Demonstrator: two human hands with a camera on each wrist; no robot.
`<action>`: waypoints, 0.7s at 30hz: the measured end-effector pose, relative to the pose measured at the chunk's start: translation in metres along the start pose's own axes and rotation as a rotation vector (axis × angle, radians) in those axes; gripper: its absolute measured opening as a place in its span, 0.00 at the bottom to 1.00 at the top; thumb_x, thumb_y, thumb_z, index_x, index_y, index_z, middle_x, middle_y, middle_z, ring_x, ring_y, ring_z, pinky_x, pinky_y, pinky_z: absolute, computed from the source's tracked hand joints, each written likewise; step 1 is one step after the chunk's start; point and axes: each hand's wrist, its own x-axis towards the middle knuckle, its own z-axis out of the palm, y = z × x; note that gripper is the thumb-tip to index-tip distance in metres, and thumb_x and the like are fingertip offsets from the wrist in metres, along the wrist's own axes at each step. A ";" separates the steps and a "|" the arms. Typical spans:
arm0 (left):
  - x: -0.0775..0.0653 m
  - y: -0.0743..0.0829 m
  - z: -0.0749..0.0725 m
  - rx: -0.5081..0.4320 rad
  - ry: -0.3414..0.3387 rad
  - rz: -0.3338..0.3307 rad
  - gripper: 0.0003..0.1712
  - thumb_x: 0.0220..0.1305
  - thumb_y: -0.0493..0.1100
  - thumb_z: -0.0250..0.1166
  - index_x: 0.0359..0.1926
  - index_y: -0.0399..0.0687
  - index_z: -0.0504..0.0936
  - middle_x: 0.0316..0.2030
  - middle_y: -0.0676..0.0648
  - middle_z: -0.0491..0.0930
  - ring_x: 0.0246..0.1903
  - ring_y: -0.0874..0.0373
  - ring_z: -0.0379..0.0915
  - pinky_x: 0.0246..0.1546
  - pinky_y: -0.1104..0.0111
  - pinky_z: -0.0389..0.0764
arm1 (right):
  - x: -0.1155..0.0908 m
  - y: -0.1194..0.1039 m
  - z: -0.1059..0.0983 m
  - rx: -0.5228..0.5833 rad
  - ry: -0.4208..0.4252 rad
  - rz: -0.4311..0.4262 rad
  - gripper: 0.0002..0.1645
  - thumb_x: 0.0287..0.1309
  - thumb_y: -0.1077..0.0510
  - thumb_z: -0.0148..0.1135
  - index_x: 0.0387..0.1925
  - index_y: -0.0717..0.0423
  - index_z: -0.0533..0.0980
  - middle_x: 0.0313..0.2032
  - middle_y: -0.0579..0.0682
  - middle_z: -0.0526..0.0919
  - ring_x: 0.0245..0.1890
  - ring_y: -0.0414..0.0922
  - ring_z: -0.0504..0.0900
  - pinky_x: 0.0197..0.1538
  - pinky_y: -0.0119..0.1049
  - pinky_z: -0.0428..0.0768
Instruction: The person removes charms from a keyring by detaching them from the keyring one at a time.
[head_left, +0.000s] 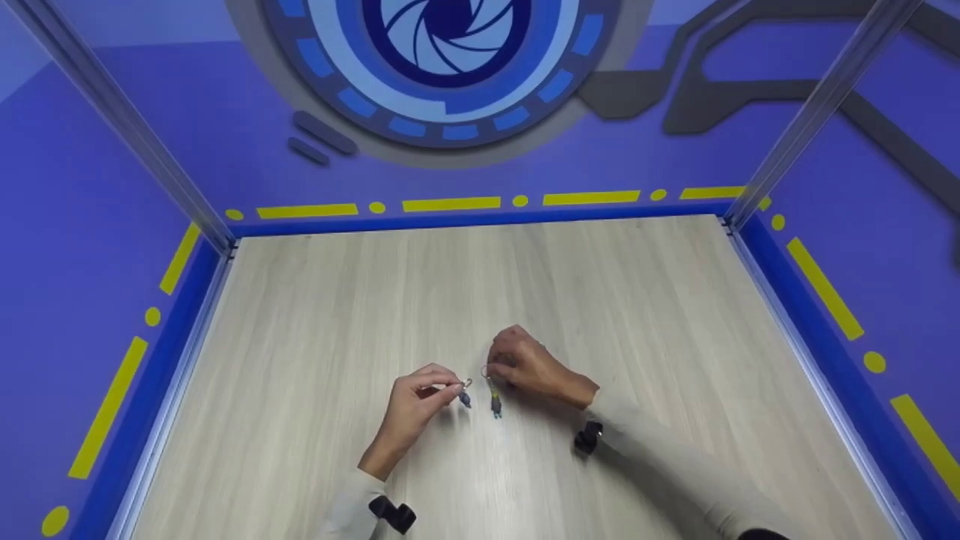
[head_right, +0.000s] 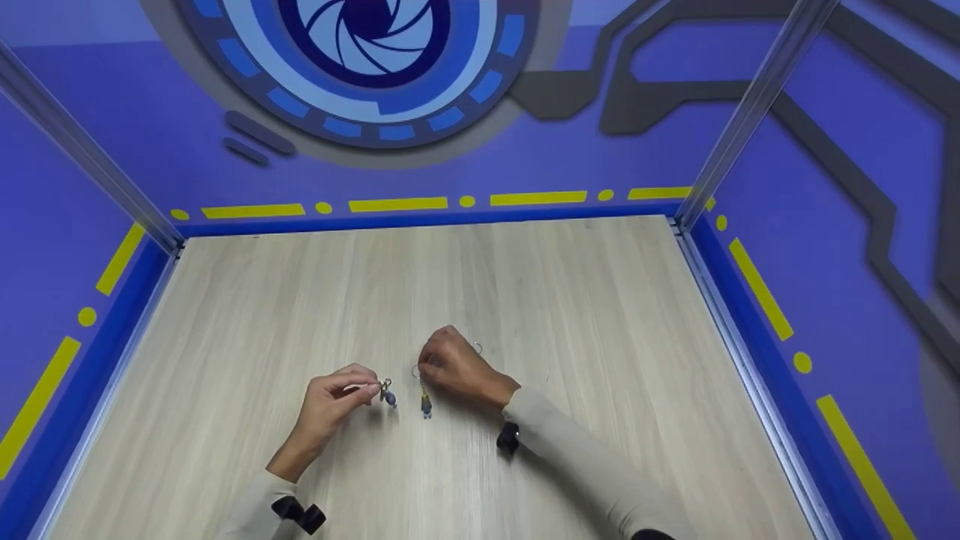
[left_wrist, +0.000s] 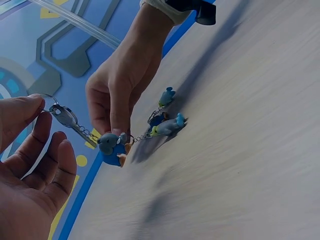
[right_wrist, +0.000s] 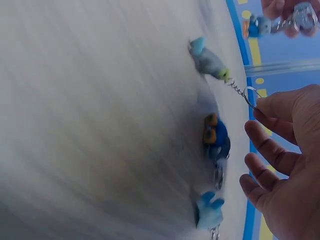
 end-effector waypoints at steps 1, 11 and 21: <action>0.000 -0.001 0.000 -0.003 0.001 -0.001 0.05 0.72 0.38 0.76 0.44 0.39 0.94 0.42 0.41 0.88 0.41 0.58 0.82 0.41 0.71 0.84 | 0.002 0.002 0.000 -0.001 -0.001 0.007 0.04 0.63 0.65 0.77 0.34 0.57 0.87 0.35 0.50 0.87 0.51 0.53 0.81 0.61 0.52 0.77; 0.001 -0.002 0.004 -0.014 0.005 -0.007 0.05 0.71 0.37 0.76 0.43 0.39 0.94 0.42 0.42 0.89 0.44 0.58 0.83 0.43 0.70 0.85 | 0.009 0.021 0.005 -0.049 0.002 -0.006 0.05 0.60 0.67 0.77 0.30 0.58 0.87 0.31 0.49 0.86 0.47 0.52 0.81 0.58 0.52 0.73; 0.004 -0.003 0.006 -0.027 -0.005 -0.011 0.03 0.71 0.37 0.76 0.43 0.42 0.94 0.43 0.41 0.89 0.45 0.57 0.84 0.44 0.69 0.86 | 0.018 0.026 0.001 -0.107 -0.008 0.053 0.04 0.61 0.66 0.78 0.31 0.59 0.88 0.32 0.49 0.86 0.44 0.51 0.80 0.56 0.52 0.74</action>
